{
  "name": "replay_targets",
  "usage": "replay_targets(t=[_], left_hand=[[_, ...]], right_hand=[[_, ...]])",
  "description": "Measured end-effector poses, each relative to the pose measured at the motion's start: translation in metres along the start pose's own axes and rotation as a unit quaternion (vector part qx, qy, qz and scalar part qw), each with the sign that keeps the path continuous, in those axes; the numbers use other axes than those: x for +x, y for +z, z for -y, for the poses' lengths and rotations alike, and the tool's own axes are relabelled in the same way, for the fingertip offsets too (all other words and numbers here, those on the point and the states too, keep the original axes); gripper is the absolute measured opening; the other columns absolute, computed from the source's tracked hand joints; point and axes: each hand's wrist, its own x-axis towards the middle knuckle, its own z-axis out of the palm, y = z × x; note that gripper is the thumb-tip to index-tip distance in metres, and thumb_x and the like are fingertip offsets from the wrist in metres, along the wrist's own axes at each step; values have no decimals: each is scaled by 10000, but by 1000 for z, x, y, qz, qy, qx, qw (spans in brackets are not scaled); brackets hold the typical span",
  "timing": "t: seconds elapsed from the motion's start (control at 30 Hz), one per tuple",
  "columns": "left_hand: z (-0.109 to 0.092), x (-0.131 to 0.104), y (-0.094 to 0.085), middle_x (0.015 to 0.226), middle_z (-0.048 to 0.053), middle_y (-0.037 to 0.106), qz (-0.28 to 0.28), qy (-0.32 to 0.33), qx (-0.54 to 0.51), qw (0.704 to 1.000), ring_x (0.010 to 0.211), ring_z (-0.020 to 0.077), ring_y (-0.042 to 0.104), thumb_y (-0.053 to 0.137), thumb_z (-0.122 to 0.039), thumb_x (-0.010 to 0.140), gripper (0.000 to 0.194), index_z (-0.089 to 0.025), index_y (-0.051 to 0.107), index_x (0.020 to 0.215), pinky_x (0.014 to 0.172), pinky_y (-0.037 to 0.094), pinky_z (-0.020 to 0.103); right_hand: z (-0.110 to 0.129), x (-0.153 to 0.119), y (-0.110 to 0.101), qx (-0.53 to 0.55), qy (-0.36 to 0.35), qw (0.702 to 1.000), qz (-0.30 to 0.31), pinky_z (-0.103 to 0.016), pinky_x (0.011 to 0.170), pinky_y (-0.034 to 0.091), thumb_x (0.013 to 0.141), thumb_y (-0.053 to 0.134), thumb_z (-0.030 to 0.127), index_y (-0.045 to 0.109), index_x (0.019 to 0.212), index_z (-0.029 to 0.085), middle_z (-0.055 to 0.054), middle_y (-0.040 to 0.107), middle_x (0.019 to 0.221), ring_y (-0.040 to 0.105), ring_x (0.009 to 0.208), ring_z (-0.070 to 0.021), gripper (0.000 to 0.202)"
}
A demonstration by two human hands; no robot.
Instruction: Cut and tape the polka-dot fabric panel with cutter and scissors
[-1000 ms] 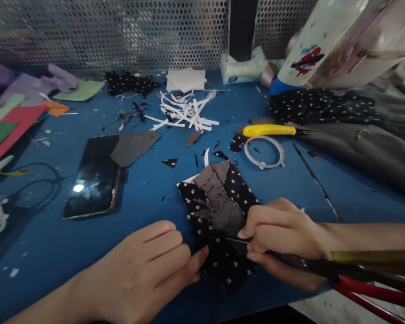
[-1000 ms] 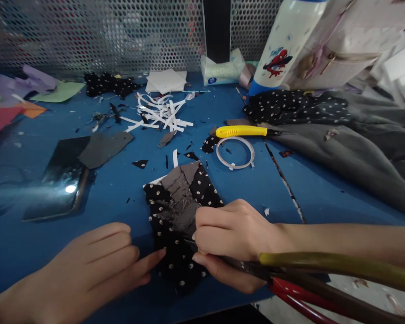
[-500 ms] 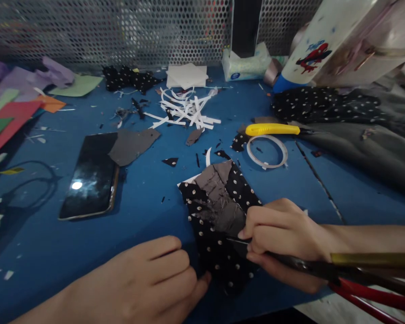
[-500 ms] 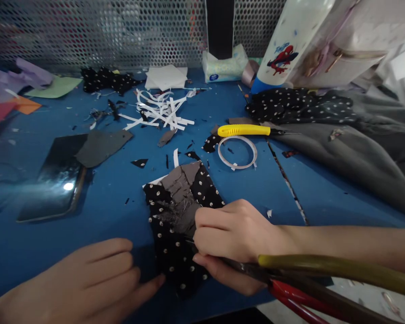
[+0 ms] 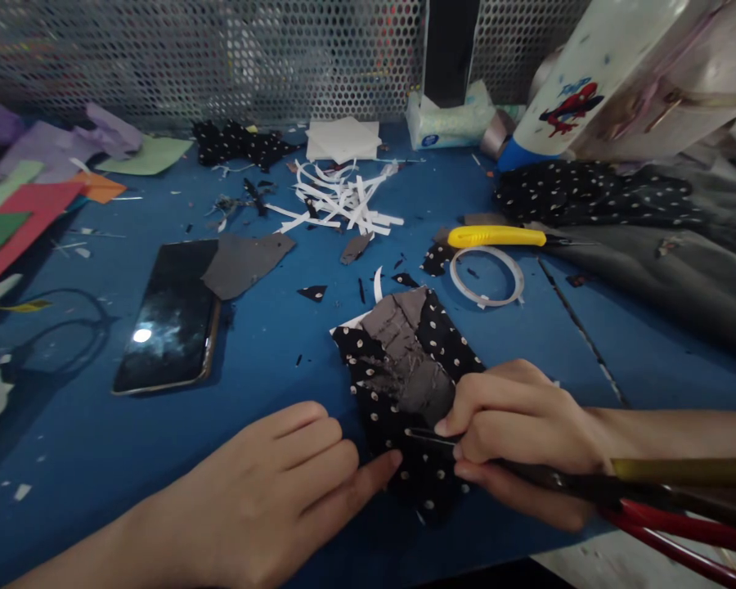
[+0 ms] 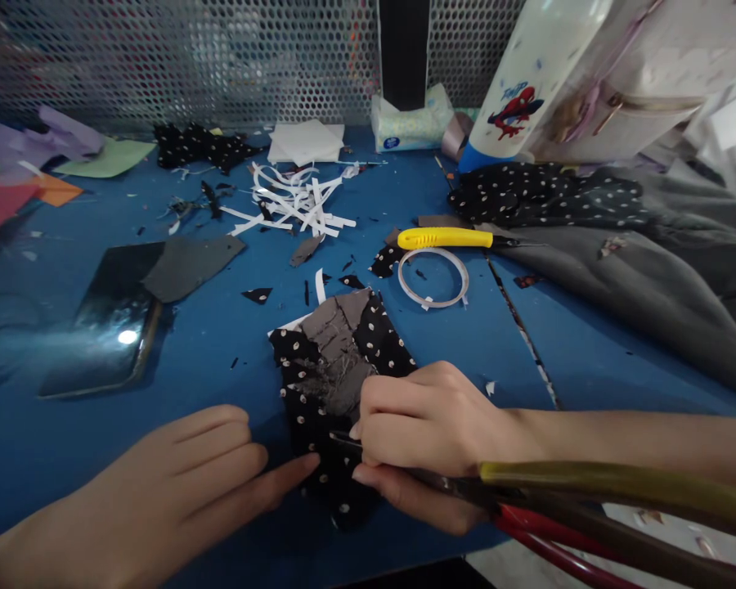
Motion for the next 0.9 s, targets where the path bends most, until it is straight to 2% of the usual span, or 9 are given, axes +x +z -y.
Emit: replay_targets(t=[0.17, 0.27, 0.4, 0.53, 0.7, 0.9], left_hand=[[1, -6, 13, 735, -1, 538, -14, -51, 60, 997, 661, 153, 450, 446, -150, 1014, 355, -104, 535, 1354, 607, 354, 331], [2, -6, 17, 727, -11, 516, -23, -85, 90, 992, 660, 153, 443, 463, -170, 1013, 363, -126, 521, 1368, 603, 344, 325], [7, -6, 15, 743, 3, 537, -55, -131, 101, 985, 673, 156, 469, 454, -162, 1006, 318, -115, 580, 1294, 637, 367, 316], [13, -9, 11, 848, 38, 600, -97, -197, 100, 971, 764, 178, 517, 515, -189, 989, 250, -137, 633, 1204, 706, 376, 333], [15, -2, 9, 877, 16, 611, -122, -283, 34, 951, 777, 174, 543, 575, -248, 968, 115, -193, 668, 1006, 716, 365, 328], [14, 15, 10, 831, -11, 608, -143, -329, -43, 933, 750, 152, 541, 640, -252, 923, 74, -202, 657, 872, 687, 333, 313]], right_hand=[[-1, 1, 0, -2, 2, 1000, 9, -274, 503, 320, 866, 541, 138, 519, 788, 172, -35, 616, 834, 508, 583, -101, 87], [-1, 1, 0, 4, 9, 1000, 21, -273, 496, 304, 871, 531, 144, 496, 782, 183, -26, 604, 835, 482, 563, -95, 103], [0, 1, 0, 5, 9, 1000, 27, -276, 497, 307, 880, 519, 149, 494, 801, 186, -34, 598, 856, 487, 565, -99, 91], [-1, 1, 0, 11, 4, 1000, 25, -281, 493, 289, 861, 528, 127, 495, 788, 181, -39, 606, 847, 477, 557, -98, 97], [-1, 1, 0, 6, 11, 1000, 21, -279, 495, 292, 855, 533, 132, 516, 816, 173, -42, 623, 858, 496, 565, -100, 59], [-3, 1, 0, 10, 4, 1000, 29, -273, 499, 293, 858, 536, 131, 519, 831, 172, -38, 622, 857, 512, 587, -102, 52]])
